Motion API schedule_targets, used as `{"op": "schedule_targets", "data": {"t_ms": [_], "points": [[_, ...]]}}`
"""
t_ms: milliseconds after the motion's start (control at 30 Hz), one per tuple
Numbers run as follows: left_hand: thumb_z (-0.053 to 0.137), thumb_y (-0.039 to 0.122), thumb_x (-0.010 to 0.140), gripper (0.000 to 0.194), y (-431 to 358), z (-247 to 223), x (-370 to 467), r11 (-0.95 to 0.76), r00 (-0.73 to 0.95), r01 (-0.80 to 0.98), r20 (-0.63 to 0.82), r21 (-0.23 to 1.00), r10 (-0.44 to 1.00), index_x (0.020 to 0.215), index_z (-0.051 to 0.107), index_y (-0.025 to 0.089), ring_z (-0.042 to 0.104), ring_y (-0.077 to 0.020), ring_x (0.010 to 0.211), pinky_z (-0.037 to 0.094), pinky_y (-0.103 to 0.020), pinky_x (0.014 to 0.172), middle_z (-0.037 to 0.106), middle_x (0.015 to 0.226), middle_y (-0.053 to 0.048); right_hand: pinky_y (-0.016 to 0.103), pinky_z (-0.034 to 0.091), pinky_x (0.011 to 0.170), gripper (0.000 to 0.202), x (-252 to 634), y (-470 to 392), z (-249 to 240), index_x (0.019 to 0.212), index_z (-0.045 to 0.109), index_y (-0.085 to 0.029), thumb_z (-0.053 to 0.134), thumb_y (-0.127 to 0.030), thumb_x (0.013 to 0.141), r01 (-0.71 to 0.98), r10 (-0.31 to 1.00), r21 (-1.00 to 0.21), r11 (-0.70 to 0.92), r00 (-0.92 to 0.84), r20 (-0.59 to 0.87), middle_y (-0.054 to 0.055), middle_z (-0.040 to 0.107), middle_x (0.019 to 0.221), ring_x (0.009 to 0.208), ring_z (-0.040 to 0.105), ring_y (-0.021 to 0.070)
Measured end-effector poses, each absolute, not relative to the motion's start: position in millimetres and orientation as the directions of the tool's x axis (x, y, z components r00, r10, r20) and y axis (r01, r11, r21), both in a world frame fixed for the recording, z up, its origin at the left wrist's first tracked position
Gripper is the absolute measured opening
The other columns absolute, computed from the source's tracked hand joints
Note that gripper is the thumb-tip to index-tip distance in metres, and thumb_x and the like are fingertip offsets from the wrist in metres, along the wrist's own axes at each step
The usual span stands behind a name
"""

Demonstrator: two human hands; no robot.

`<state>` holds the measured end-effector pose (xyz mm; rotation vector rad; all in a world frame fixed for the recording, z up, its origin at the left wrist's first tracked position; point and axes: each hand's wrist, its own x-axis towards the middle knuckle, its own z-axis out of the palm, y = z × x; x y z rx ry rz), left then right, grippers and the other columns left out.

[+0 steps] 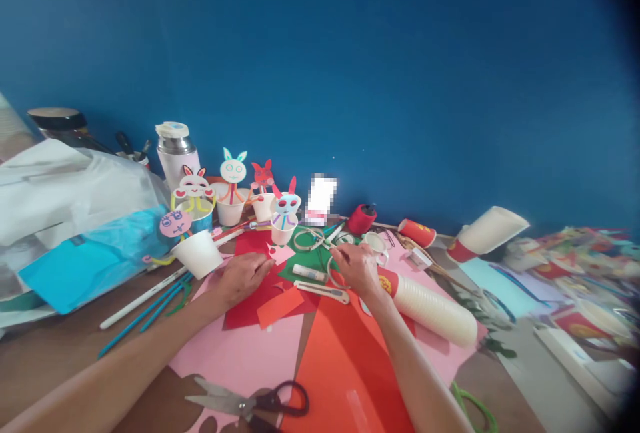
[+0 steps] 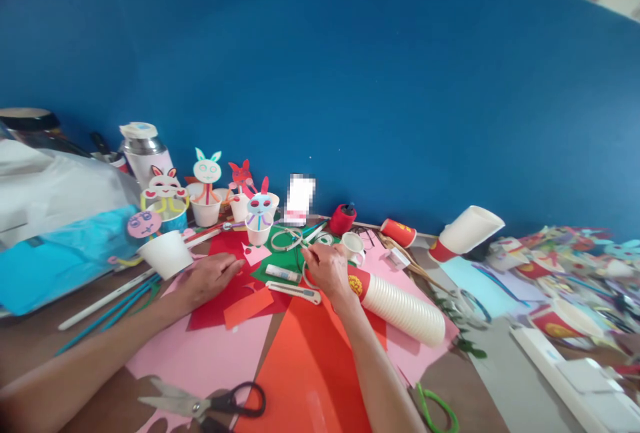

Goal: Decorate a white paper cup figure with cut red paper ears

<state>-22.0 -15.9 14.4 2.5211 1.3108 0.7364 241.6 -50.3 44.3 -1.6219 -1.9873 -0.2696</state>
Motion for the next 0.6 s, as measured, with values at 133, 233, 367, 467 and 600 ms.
{"op": "schedule_targets", "data": {"t_ms": [133, 233, 367, 467, 600], "points": [[0.031, 0.038, 0.087, 0.042, -13.9, 13.4, -24.1, -0.57, 0.459, 0.711, 0.344, 0.411, 0.819, 0.054, 0.042, 0.017, 0.041, -0.0106, 0.048, 0.026, -0.025, 0.052, 0.044, 0.05, 0.002, 0.026, 0.029, 0.072, 0.022, 233.4, -53.6, 45.6, 0.069, 0.059, -0.018, 0.047, -0.027, 0.086, 0.898, 0.842, -0.243, 0.366, -0.208, 0.497, 0.0, 0.063, 0.063, 0.06, 0.054, 0.0115], [0.031, 0.04, 0.087, 0.043, -14.6, 13.3, -24.4, -0.572, 0.465, 0.704, 0.336, 0.421, 0.819, 0.052, 0.042, 0.017, 0.039, -0.01, 0.046, 0.024, -0.025, 0.05, 0.043, 0.049, 0.002, 0.026, 0.03, 0.075, 0.018, 228.8, -55.2, 46.3, 0.073, 0.06, -0.019, 0.049, -0.026, 0.085, 0.867, 0.839, -0.264, 0.423, -0.264, 0.476, 0.0, 0.064, 0.067, 0.063, 0.055, 0.0115], [0.031, 0.04, 0.087, 0.044, -16.8, 14.5, -24.1, -0.577, 0.463, 0.699, 0.348, 0.421, 0.815, 0.052, 0.044, 0.016, 0.04, -0.0098, 0.047, 0.025, -0.024, 0.051, 0.043, 0.05, 0.002, 0.026, 0.032, 0.077, 0.017, 226.1, -56.3, 47.9, 0.073, 0.061, -0.019, 0.05, -0.025, 0.085, 0.856, 0.837, -0.257, 0.448, -0.301, 0.457, 0.0, 0.065, 0.069, 0.066, 0.056, 0.0121], [0.03, 0.04, 0.087, 0.045, -18.0, 15.2, -23.8, -0.58, 0.467, 0.702, 0.348, 0.413, 0.813, 0.052, 0.045, 0.016, 0.04, -0.0098, 0.048, 0.026, -0.024, 0.051, 0.043, 0.05, 0.002, 0.026, 0.033, 0.074, 0.018, 223.3, -58.0, 48.8, 0.072, 0.061, -0.02, 0.05, -0.023, 0.085, 0.845, 0.837, -0.248, 0.474, -0.345, 0.425, 0.001, 0.066, 0.071, 0.068, 0.057, 0.0124], [0.031, 0.038, 0.087, 0.044, -18.8, 15.2, -24.0, -0.589, 0.479, 0.708, 0.348, 0.388, 0.806, 0.052, 0.046, 0.016, 0.04, -0.01, 0.048, 0.025, -0.024, 0.051, 0.045, 0.05, 0.002, 0.024, 0.034, 0.066, 0.016, 218.9, -60.2, 47.7, 0.075, 0.062, -0.02, 0.05, -0.023, 0.084, 0.851, 0.845, -0.22, 0.477, -0.376, 0.38, 0.001, 0.066, 0.072, 0.068, 0.057, 0.0127]]}}
